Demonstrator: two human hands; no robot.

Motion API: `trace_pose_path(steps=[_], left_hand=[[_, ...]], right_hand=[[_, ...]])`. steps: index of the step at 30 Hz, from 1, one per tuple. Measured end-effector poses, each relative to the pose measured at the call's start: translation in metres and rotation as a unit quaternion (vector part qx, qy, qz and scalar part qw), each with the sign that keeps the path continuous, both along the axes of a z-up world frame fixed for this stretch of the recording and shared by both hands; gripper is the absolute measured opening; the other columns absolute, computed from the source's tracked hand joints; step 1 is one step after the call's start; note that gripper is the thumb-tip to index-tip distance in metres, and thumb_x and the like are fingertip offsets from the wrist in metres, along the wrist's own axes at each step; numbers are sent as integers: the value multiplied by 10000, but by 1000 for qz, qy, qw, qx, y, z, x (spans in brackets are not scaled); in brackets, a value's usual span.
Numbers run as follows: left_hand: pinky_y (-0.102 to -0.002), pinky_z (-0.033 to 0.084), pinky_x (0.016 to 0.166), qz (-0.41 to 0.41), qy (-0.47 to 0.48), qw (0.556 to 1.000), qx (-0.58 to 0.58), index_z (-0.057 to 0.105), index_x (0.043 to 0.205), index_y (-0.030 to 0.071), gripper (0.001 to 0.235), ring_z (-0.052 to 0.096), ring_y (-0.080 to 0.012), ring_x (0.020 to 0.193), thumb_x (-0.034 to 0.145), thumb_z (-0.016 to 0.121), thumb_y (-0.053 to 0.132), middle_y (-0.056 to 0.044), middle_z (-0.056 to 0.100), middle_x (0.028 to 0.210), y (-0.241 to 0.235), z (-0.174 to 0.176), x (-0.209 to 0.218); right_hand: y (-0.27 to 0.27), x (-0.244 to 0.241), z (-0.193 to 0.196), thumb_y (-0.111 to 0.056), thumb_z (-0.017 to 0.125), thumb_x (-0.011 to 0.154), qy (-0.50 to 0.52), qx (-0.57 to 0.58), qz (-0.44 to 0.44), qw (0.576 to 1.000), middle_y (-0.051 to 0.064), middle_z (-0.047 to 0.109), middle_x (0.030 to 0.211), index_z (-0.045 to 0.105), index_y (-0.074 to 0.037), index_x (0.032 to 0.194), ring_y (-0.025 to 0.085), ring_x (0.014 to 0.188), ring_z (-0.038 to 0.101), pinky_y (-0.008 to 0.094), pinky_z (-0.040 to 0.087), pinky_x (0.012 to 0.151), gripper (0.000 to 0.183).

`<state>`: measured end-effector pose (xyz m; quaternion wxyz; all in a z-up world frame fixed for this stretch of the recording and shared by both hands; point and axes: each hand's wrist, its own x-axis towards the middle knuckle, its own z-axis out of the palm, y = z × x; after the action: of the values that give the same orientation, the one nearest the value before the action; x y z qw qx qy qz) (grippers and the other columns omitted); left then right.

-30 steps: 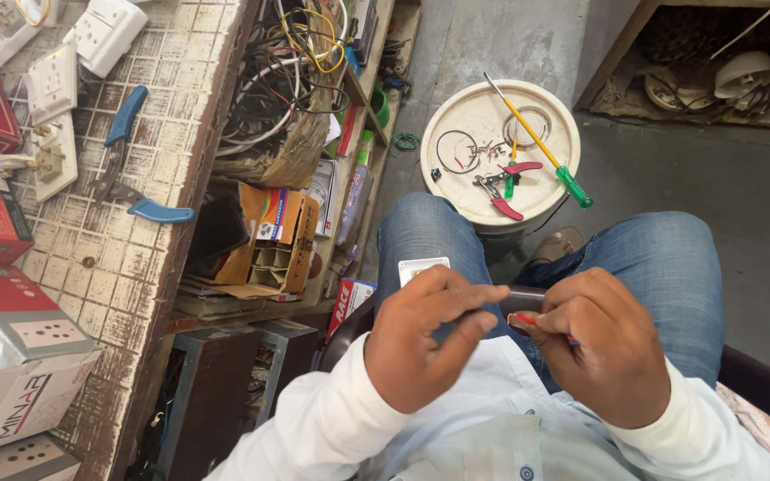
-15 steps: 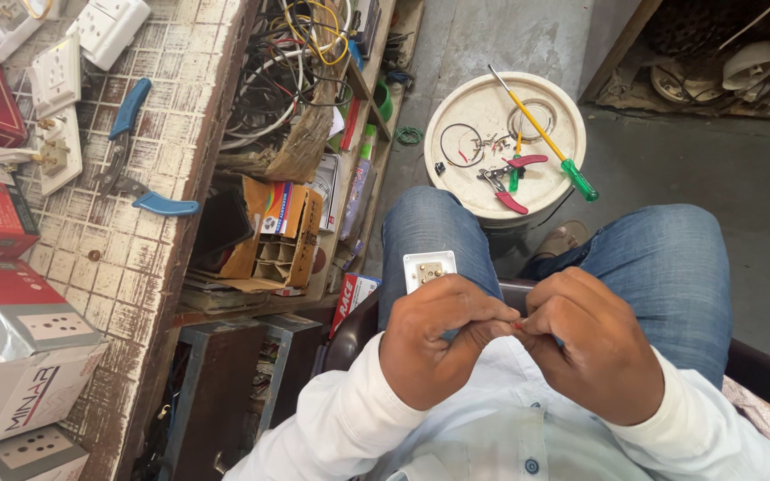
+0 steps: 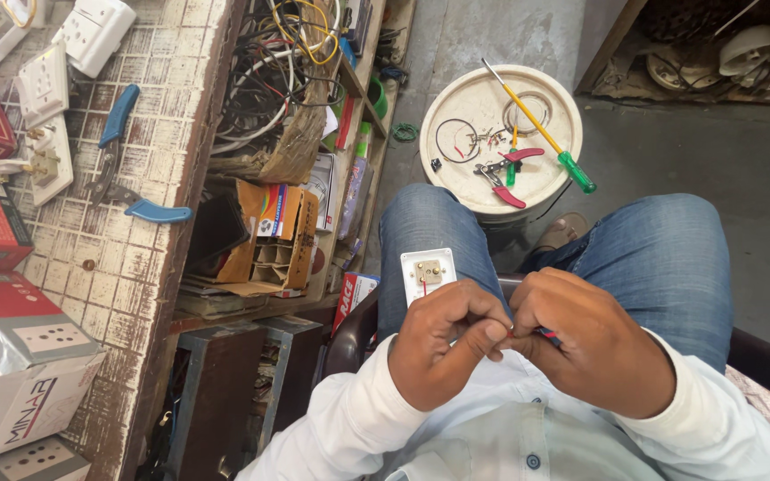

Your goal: The person is wiring a small white electrical component, likely a switch or socket, while sitting cross-legged. They use a screwdriver to tighten screws and pliers to strip and cut red wires, connecting them to the terminals on the component.

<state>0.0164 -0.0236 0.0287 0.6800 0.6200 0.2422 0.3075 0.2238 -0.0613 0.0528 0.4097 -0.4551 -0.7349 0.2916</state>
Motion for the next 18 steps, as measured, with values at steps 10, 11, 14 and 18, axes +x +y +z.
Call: trace_pose_path(steps=[10,11,14,18], left_hand=[[-341,553,906,8,116,988,101,668,1244,0,239,674,-229,1022,1042,615,116,-102,667,1114,84,-63,-46],[-354,545,961,38,184,954,233,679,1281,12,280,689,-262,1094,1024,612,103,-111,686,1164,94,-70,-50],[-404,512,972,22,293,896,333,759,1097,75,259,675,-338,1118,843,717,42,-129,712,1186,108,-91,-52],[-358,551,919,12,303,928,216,737,1128,93,287,707,-295,1071,853,698,18,-100,719,1149,102,-102,-54]], right_hand=[[14,-11,-65,-94,797,813,27,-110,-132,985,56,687,779,741,-36,884,167,618,613,296,468,560,108],[18,-19,-78,-97,788,810,33,-116,-133,984,62,686,779,743,-37,882,178,627,628,302,482,571,104],[28,-38,-112,-103,776,801,1,-78,-115,990,78,684,787,739,-44,860,227,697,657,344,507,646,91],[32,-50,-135,-104,781,761,-65,-85,-127,986,99,679,779,745,-48,829,296,748,660,407,509,685,95]])
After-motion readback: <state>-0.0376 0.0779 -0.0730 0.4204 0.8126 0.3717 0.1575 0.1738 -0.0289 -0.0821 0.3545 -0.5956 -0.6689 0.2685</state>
